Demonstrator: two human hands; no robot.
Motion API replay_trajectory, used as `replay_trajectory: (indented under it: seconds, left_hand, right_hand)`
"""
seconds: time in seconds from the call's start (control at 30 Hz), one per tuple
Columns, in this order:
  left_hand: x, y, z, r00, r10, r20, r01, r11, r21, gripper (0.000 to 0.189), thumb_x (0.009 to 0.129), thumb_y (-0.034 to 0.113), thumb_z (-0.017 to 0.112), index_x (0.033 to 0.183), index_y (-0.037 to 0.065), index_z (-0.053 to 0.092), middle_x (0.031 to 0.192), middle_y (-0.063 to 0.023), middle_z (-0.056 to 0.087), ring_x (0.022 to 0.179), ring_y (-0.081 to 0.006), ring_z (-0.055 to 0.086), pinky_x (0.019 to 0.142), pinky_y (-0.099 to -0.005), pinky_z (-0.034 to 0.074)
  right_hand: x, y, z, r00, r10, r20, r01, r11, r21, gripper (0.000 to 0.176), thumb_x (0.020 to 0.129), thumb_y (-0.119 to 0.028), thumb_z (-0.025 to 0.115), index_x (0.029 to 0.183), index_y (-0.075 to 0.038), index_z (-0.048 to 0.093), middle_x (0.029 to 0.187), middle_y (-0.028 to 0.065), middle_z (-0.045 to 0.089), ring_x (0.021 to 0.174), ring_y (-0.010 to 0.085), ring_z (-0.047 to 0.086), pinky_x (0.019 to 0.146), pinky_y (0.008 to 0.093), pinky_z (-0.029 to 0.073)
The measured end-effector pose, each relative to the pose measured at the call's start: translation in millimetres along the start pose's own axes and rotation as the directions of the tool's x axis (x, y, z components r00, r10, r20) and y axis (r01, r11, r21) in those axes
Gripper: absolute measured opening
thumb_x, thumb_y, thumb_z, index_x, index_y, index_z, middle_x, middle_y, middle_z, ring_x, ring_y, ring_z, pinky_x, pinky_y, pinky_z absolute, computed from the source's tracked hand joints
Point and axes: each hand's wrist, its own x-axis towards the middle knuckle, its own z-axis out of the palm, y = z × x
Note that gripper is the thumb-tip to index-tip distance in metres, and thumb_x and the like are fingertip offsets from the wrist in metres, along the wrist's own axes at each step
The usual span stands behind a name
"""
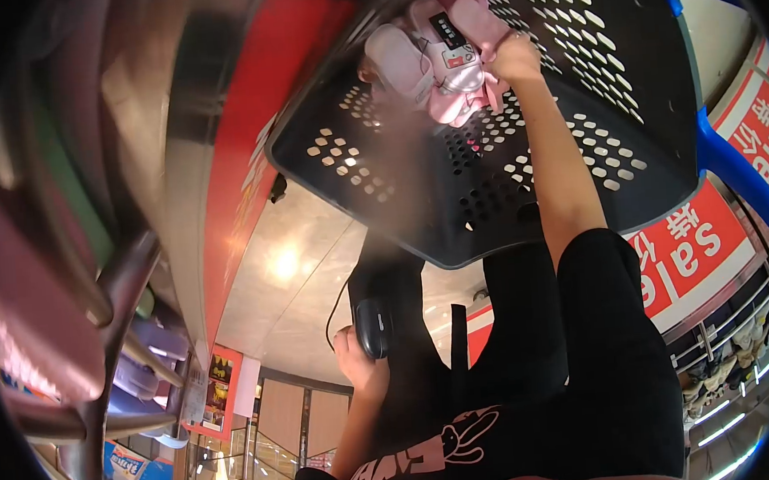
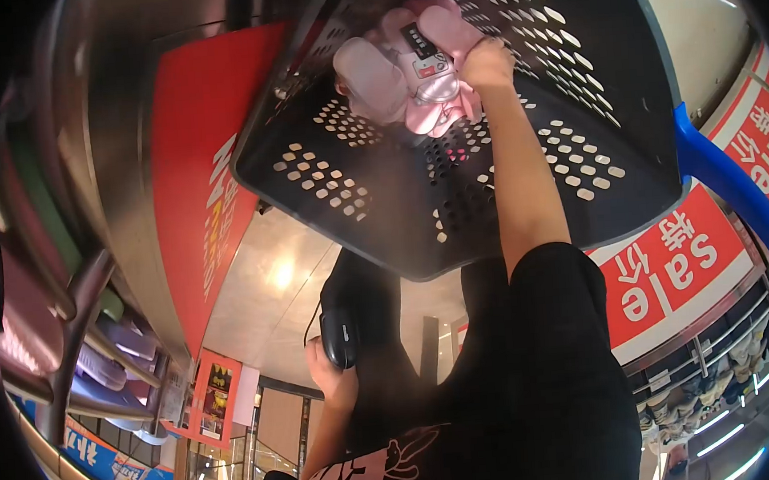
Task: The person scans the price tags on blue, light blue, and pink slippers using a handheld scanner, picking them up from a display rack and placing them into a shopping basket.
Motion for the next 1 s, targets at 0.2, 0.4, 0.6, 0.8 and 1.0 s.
replay_trajectory:
  seconds: [0.2, 0.4, 0.6, 0.8, 1.0]
  left_hand:
    - [3.7, 15.0, 1.7, 0.998, 0.059, -0.023, -0.058, 0.997, 0.056, 0.042, 0.066, -0.001, 0.066, 0.108, 0.001, 0.057, 0.101, -0.0177, 0.055, 0.094, -0.0398, 0.054, 0.084, -0.0446, 0.044]
    - [-0.1, 38.4, 1.4, 0.995, 0.097, -0.009, -0.096, 0.993, 0.073, 0.042, 0.068, 0.002, 0.067, 0.109, 0.003, 0.06, 0.097, -0.0162, 0.058, 0.096, -0.0378, 0.055, 0.084, -0.0459, 0.044]
    - [-6.3, 49.9, 4.5, 0.99, 0.133, 0.034, -0.136, 0.988, 0.073, 0.039, 0.069, 0.003, 0.068, 0.108, 0.002, 0.061, 0.095, -0.0155, 0.058, 0.094, -0.0373, 0.055, 0.085, -0.0458, 0.044]
    - [-5.1, 72.4, -28.2, 0.958, -0.102, 0.269, 0.224, 0.85, -0.476, 0.019, 0.08, 0.012, 0.074, 0.092, 0.0, 0.066, 0.071, -0.0059, 0.062, 0.06, -0.0172, 0.059, 0.058, -0.0305, 0.046]
    - [-6.0, 153.8, -136.9, 0.987, 0.06, 0.147, 0.115, 0.373, -0.921, 0.03, 0.088, 0.009, 0.061, 0.115, -0.003, 0.055, 0.109, -0.0174, 0.062, 0.081, -0.0224, 0.065, 0.06, -0.0323, 0.054]
  right_hand:
    - [18.3, 17.1, 38.0, 0.997, -0.042, 0.06, 0.017, 0.932, 0.362, 0.077, 0.075, -0.034, 0.077, 0.13, 0.007, 0.043, 0.105, 0.0231, 0.066, 0.102, 0.0358, 0.066, 0.09, 0.0428, 0.051]
    - [-2.1, 53.9, 22.2, 0.983, -0.147, 0.112, -0.009, 0.567, 0.824, 0.035, 0.058, -0.01, 0.075, 0.09, 0.003, 0.07, 0.077, 0.0158, 0.07, 0.071, 0.0233, 0.069, 0.07, 0.0341, 0.054]
    - [-85.5, 59.3, -46.2, 0.932, -0.148, 0.332, -0.288, 0.255, 0.923, 0.03, 0.06, -0.002, 0.079, 0.088, 0.003, 0.07, 0.075, 0.0075, 0.069, 0.063, 0.0146, 0.064, 0.057, 0.0286, 0.051]
    - [-215.7, 44.5, -184.7, 0.902, -0.34, 0.265, -0.193, 0.23, 0.954, 0.036, 0.061, -0.007, 0.08, 0.094, 0.003, 0.07, 0.083, 0.0064, 0.07, 0.072, 0.0132, 0.064, 0.066, 0.027, 0.049]
    - [-324.7, 57.8, -302.0, 0.747, -0.608, 0.268, -0.194, 0.186, 0.963, 0.043, 0.06, -0.004, 0.083, 0.1, 0.003, 0.069, 0.091, 0.0063, 0.07, 0.084, 0.0144, 0.066, 0.076, 0.0281, 0.052]
